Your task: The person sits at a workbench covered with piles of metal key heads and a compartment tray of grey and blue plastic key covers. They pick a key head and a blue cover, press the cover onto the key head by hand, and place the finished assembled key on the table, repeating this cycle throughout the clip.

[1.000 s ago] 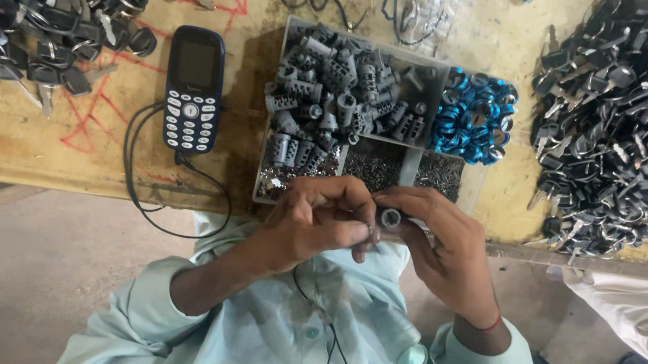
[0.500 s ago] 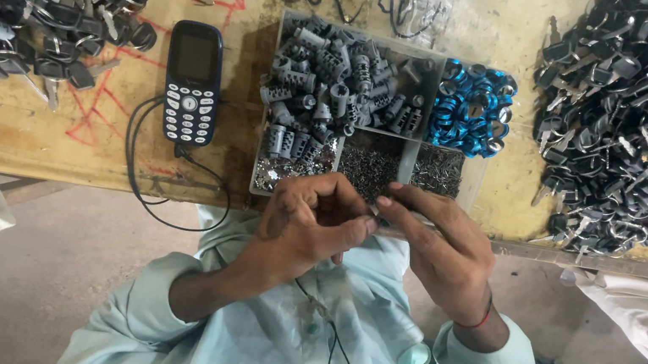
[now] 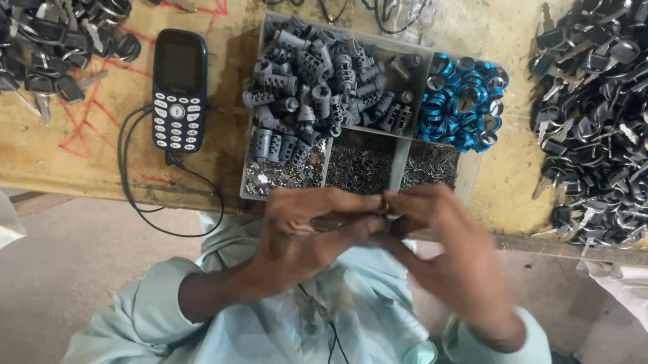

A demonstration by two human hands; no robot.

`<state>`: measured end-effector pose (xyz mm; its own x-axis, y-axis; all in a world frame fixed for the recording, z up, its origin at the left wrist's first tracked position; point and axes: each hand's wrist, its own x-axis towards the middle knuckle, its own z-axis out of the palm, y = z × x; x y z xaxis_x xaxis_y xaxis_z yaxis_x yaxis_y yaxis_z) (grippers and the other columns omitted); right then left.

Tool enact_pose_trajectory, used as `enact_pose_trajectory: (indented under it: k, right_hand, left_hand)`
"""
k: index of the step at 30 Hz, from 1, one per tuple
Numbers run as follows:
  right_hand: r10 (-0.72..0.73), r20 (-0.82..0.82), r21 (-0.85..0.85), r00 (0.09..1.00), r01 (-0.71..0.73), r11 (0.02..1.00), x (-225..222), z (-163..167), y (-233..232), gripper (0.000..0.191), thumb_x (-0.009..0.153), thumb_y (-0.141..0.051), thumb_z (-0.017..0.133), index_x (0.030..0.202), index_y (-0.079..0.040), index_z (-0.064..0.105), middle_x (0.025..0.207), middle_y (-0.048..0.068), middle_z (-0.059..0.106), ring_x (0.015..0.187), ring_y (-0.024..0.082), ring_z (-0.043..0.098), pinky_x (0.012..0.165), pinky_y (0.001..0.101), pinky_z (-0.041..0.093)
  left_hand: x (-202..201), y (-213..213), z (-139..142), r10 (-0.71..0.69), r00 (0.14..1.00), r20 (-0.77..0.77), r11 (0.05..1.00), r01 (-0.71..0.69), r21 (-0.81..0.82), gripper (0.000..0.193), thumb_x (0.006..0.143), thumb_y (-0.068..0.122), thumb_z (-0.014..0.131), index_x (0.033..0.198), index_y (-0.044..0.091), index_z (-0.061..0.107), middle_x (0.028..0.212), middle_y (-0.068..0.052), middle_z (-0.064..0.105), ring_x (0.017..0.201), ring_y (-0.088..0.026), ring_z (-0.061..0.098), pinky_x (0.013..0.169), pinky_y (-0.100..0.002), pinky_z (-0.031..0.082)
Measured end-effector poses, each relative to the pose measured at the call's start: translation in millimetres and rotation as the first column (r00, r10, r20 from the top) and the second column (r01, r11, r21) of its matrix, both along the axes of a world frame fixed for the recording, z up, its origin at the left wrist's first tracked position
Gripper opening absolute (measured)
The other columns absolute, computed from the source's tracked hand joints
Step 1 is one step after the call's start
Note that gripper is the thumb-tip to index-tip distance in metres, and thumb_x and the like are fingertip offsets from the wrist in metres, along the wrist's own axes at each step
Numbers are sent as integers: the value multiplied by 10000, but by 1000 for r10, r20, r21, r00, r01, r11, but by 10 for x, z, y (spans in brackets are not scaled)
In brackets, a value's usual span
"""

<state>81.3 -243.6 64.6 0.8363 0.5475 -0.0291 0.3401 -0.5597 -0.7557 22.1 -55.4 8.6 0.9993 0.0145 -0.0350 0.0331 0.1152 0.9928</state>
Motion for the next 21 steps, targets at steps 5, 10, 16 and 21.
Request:
enact_pose_trajectory:
  k: [5, 10, 16, 21]
  right_hand:
    - [-50, 393, -269, 918, 167, 949, 489, -32, -159, 266, 876, 63, 813, 1103, -63, 754, 1016, 110, 644, 803, 227, 679, 664, 341, 533]
    - [-124, 409, -255, 904, 244, 936, 647, -170, -145, 165, 984, 13, 788, 1128, -23, 718, 1049, 142, 626, 812, 235, 629, 681, 342, 484]
    - [-239, -532, 270, 812, 430, 862, 425, -178, -356, 138, 1059, 7, 623, 1196, 7, 635, 962, 83, 699, 813, 127, 676, 726, 266, 549]
    - [-21, -703, 304, 711, 327, 895, 123, -183, -356, 286, 958, 83, 640, 1241, 42, 653, 970, 102, 704, 841, 144, 708, 748, 286, 605]
  left_hand:
    - [187, 179, -119, -110, 945, 308, 982, 56, 179, 183, 915, -21, 780, 1083, 27, 725, 1067, -123, 773, 955, -223, 788, 826, -308, 645]
    - [255, 211, -175, -171, 908, 383, 976, 102, 194, 168, 899, -65, 760, 1033, 21, 705, 1079, -109, 754, 1009, -245, 771, 861, -332, 635]
    - [258, 246, -207, -245, 887, 392, 959, 162, 231, 239, 873, -97, 718, 1075, 25, 680, 1156, -120, 727, 1070, -267, 748, 902, -349, 623]
    - [205, 255, -116, -352, 819, 454, 871, 109, 479, 325, 828, -43, 714, 1145, 13, 669, 1259, -149, 676, 1179, -324, 689, 959, -397, 608]
